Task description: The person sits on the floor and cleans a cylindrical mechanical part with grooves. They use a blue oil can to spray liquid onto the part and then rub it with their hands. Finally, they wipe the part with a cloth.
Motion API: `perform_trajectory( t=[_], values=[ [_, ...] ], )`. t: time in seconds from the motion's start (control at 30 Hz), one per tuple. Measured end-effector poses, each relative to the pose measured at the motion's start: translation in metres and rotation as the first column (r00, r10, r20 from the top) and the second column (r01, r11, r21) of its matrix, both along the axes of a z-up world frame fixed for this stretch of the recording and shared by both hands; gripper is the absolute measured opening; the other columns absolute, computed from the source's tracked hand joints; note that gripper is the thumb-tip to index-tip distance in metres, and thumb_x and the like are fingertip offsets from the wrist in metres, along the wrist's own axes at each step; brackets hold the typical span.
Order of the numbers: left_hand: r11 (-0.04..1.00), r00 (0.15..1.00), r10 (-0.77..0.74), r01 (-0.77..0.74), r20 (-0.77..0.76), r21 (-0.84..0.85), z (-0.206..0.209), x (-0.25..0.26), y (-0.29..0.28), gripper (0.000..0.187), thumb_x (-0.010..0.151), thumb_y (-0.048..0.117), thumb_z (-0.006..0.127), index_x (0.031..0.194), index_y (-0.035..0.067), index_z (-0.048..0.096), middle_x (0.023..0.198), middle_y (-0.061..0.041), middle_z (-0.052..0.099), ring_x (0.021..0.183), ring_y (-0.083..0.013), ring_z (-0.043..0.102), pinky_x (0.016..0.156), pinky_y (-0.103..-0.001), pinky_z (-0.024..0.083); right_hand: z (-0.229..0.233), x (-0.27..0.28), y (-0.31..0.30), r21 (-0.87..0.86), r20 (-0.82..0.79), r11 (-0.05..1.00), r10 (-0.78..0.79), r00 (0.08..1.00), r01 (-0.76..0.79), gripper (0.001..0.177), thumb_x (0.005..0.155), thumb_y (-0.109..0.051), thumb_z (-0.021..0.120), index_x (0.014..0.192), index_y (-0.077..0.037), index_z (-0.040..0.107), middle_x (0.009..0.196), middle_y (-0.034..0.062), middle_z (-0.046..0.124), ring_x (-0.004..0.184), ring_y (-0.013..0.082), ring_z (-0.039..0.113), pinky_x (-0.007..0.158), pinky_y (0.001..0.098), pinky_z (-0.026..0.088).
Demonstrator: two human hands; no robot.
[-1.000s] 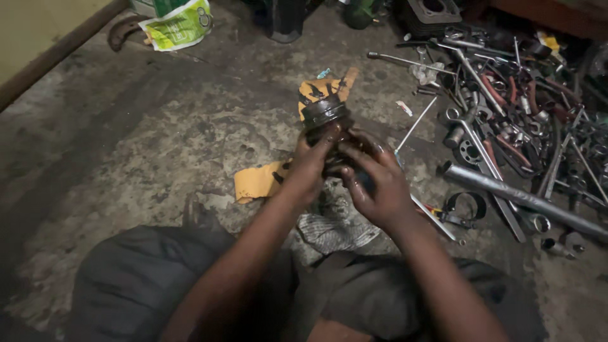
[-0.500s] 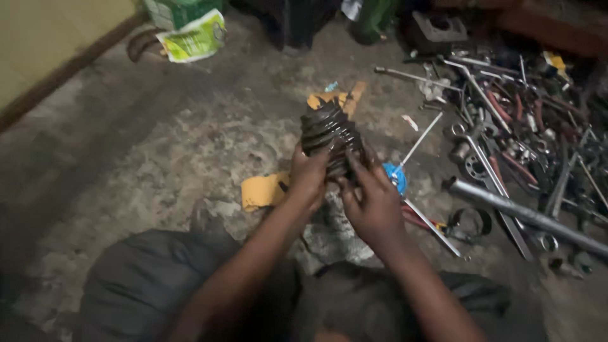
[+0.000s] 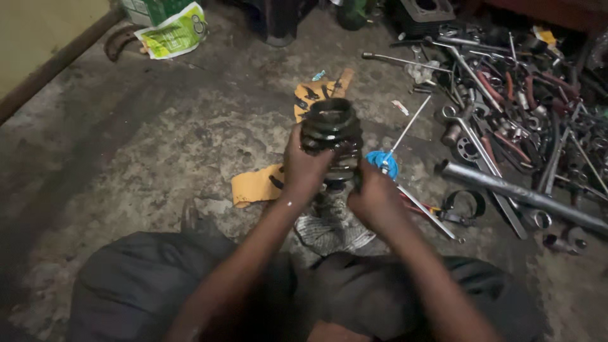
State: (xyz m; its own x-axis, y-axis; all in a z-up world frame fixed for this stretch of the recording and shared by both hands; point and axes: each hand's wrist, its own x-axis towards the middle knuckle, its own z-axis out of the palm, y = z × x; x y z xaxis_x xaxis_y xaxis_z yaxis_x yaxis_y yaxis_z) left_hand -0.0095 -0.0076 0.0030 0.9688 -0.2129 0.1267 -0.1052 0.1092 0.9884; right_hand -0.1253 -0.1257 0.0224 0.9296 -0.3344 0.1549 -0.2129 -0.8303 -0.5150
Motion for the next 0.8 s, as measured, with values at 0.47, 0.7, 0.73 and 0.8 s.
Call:
perform_trajectory(
  t=[0.47, 0.7, 0.73, 0.8],
  values=[
    [0.996, 0.989, 0.055, -0.064, 0.140, 0.058, -0.025, -0.024, -0.021, 0.073, 0.069, 0.012, 0.088, 0.132, 0.003, 0.051, 0.119, -0.016, 0.069, 0.108, -0.0270, 0.070, 0.092, -0.039, 0.056, 0.018, -0.003, 0.012, -0.314, -0.216, 0.948, -0.116, 0.969, 0.044, 0.062, 0.088, -0.022, 0.060, 0.137, 0.012, 0.042, 0.115, 0.0337, 0.068, 0.104, 0.0481, 0.068, 0.087, 0.0533, 0.054],
    [0.996, 0.975, 0.071, -0.082, 0.213, 0.044, -0.018, -0.026, -0.010, 0.066, 0.075, 0.004, 0.076, 0.135, 0.002, 0.049, 0.117, -0.017, 0.071, 0.107, -0.0282, 0.072, 0.092, -0.039, 0.056, -0.011, 0.001, 0.007, -0.283, -0.141, 0.958, -0.082, 0.987, 0.039, 0.045, 0.087, -0.018, 0.061, 0.125, 0.006, 0.056, 0.118, 0.0322, 0.068, 0.107, 0.0473, 0.069, 0.092, 0.0525, 0.055],
    [0.995, 0.972, 0.072, -0.086, 0.225, 0.052, -0.017, -0.030, -0.010, 0.065, 0.075, 0.003, 0.075, 0.135, 0.002, 0.049, 0.115, -0.018, 0.071, 0.106, -0.0284, 0.073, 0.091, -0.039, 0.056, -0.007, 0.011, 0.004, -0.157, -0.375, 0.983, -0.144, 0.916, 0.091, 0.042, 0.088, -0.020, 0.062, 0.123, 0.004, 0.059, 0.115, 0.0297, 0.069, 0.105, 0.0465, 0.069, 0.090, 0.0545, 0.055],
    [0.999, 0.979, 0.036, -0.040, 0.201, 0.018, -0.014, -0.031, -0.010, 0.060, 0.076, 0.003, 0.074, 0.131, 0.003, 0.049, 0.113, -0.018, 0.073, 0.105, -0.0303, 0.075, 0.089, -0.040, 0.058, 0.002, 0.022, -0.008, -0.116, -0.449, 0.992, -0.013, 0.893, -0.044, 0.046, 0.083, -0.025, 0.069, 0.120, 0.000, 0.062, 0.114, 0.0281, 0.070, 0.106, 0.0451, 0.068, 0.091, 0.0531, 0.054]
  ],
)
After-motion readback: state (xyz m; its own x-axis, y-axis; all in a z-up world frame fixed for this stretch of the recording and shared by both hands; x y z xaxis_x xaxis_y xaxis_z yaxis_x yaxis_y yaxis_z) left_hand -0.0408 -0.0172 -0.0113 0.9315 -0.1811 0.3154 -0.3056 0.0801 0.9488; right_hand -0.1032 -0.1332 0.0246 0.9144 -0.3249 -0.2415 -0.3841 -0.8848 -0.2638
